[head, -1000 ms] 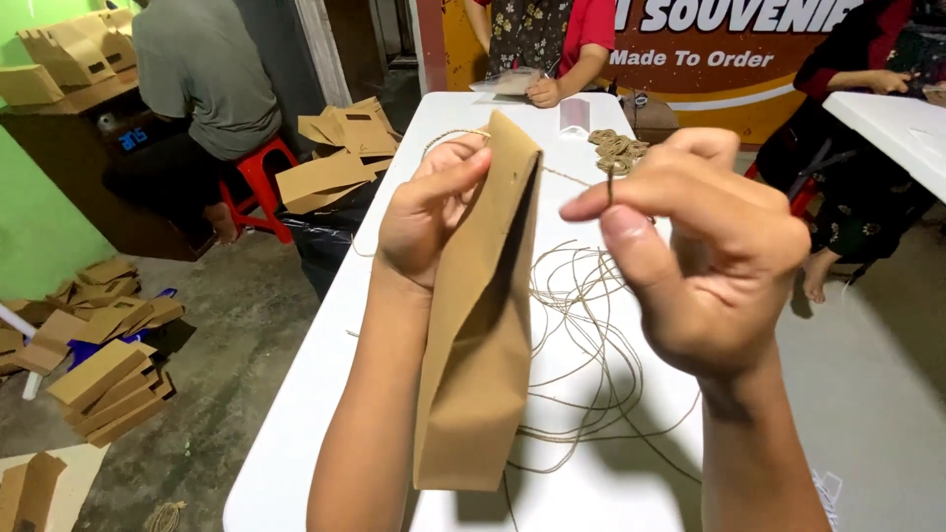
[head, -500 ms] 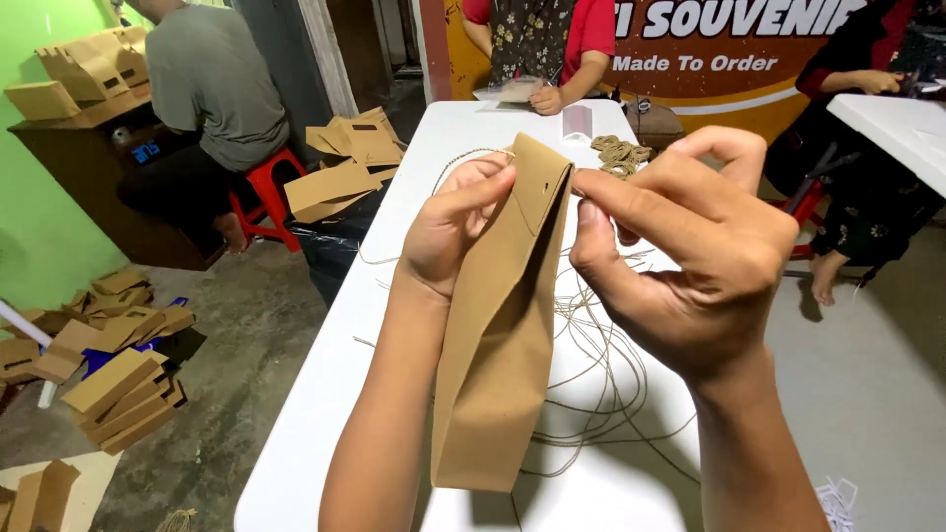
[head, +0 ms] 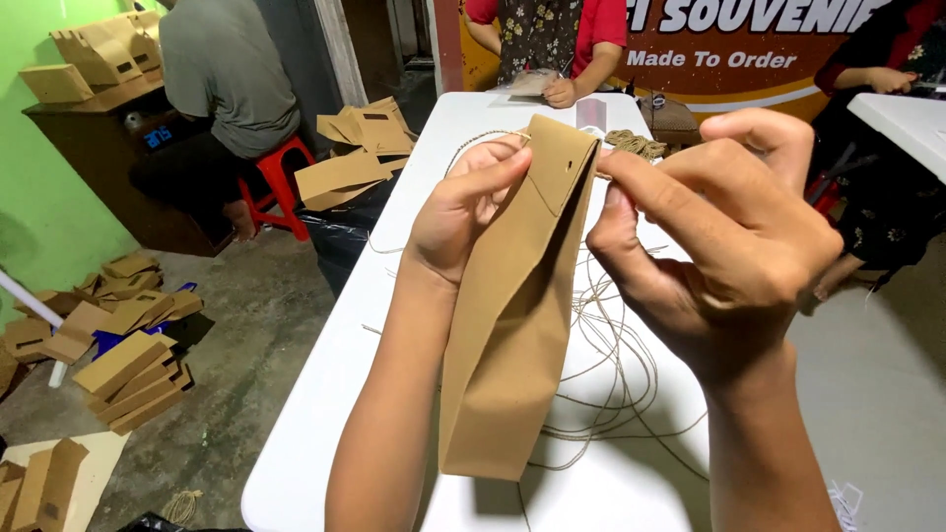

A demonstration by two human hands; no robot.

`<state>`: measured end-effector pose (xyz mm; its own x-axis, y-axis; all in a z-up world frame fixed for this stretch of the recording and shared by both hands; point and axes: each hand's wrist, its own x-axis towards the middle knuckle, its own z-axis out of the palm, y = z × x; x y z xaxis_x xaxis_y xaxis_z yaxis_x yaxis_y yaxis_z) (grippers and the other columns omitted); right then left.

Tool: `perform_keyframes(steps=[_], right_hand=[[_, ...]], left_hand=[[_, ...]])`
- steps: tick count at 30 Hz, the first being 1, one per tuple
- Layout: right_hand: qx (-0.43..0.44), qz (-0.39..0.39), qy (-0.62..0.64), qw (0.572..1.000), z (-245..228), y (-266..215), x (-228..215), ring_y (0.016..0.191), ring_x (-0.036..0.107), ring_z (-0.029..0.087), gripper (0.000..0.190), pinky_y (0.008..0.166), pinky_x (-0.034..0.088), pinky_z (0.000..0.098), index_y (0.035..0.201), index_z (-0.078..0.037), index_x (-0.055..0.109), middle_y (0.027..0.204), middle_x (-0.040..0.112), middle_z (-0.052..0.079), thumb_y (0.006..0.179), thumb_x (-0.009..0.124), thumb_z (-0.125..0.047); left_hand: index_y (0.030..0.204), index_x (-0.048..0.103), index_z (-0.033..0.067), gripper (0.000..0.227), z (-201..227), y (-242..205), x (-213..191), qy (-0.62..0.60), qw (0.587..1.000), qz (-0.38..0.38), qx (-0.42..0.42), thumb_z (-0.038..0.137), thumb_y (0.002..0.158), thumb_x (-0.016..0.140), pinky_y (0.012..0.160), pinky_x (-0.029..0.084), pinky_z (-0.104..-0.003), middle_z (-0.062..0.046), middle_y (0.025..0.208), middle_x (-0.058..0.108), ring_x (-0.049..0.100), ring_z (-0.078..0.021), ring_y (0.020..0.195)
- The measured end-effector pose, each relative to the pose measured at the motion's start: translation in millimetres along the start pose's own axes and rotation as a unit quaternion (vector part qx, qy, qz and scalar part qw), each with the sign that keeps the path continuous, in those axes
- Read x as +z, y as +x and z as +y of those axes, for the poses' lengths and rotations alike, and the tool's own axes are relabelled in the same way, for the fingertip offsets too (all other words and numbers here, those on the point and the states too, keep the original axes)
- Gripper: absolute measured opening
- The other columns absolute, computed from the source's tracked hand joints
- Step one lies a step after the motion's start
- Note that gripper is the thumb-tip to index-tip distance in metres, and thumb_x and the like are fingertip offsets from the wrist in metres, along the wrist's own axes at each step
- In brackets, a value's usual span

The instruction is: Threading twine through pre-punched holes in brown paper bags to create handles for souvenir bags.

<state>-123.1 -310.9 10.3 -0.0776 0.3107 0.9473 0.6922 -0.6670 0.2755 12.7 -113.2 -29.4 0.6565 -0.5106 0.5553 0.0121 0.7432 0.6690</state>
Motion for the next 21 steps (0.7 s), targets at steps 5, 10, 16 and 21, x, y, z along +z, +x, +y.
perform_keyframes(steps=[5, 10, 16, 21], right_hand=[[-0.014, 0.012, 0.001, 1.000, -5.5, 2.9, 0.3, 0.078, 0.058, 0.033, 0.016, 0.107, 0.050, 0.0573, 0.112, 0.019, 0.088, 0.091, 0.072, 0.021, 0.116, 0.074, 0.011], [-0.007, 0.002, 0.005, 1.000, -3.3, -0.7, -0.4, 0.082, 0.056, 0.034, 0.014, 0.108, 0.057, 0.0609, 0.117, 0.019, 0.086, 0.095, 0.070, 0.023, 0.117, 0.073, 0.015], [0.045, -0.018, 0.055, 0.997, -0.9, -3.8, -0.6, 0.092, 0.072, 0.036, 0.014, 0.113, 0.061, 0.0575, 0.135, 0.021, 0.082, 0.108, 0.082, 0.027, 0.122, 0.077, 0.022], [0.136, -0.052, 0.096, 0.985, -3.3, -0.8, -4.8, 0.108, 0.080, 0.033, 0.011, 0.105, 0.070, 0.0412, 0.126, 0.020, 0.073, 0.119, 0.079, 0.029, 0.121, 0.080, 0.013]], left_hand=[[0.115, 0.075, -0.0025, 0.012, 0.2, -0.4, 3.3, -0.002, 1.000, -0.021, -0.001, 0.009, 0.110, 0.075, 0.091, 0.068, -0.032, -0.014, 0.110, 0.084, 0.084, -0.0220, 0.100], [0.118, 0.075, -0.0044, 0.016, 2.6, -2.0, 8.0, 0.002, 0.999, -0.044, -0.005, 0.011, 0.112, 0.073, 0.088, 0.067, -0.029, -0.013, 0.109, 0.084, 0.083, -0.0199, 0.098], [0.117, 0.076, -0.0031, 0.016, 2.9, -0.3, 2.8, 0.005, 1.000, -0.009, -0.003, 0.011, 0.110, 0.077, 0.092, 0.069, -0.033, -0.015, 0.113, 0.085, 0.085, -0.0237, 0.101], [0.115, 0.077, -0.0021, 0.015, 6.8, -1.4, 3.4, 0.009, 1.000, 0.000, -0.003, 0.012, 0.110, 0.076, 0.091, 0.068, -0.032, -0.014, 0.110, 0.085, 0.084, -0.0232, 0.100]])
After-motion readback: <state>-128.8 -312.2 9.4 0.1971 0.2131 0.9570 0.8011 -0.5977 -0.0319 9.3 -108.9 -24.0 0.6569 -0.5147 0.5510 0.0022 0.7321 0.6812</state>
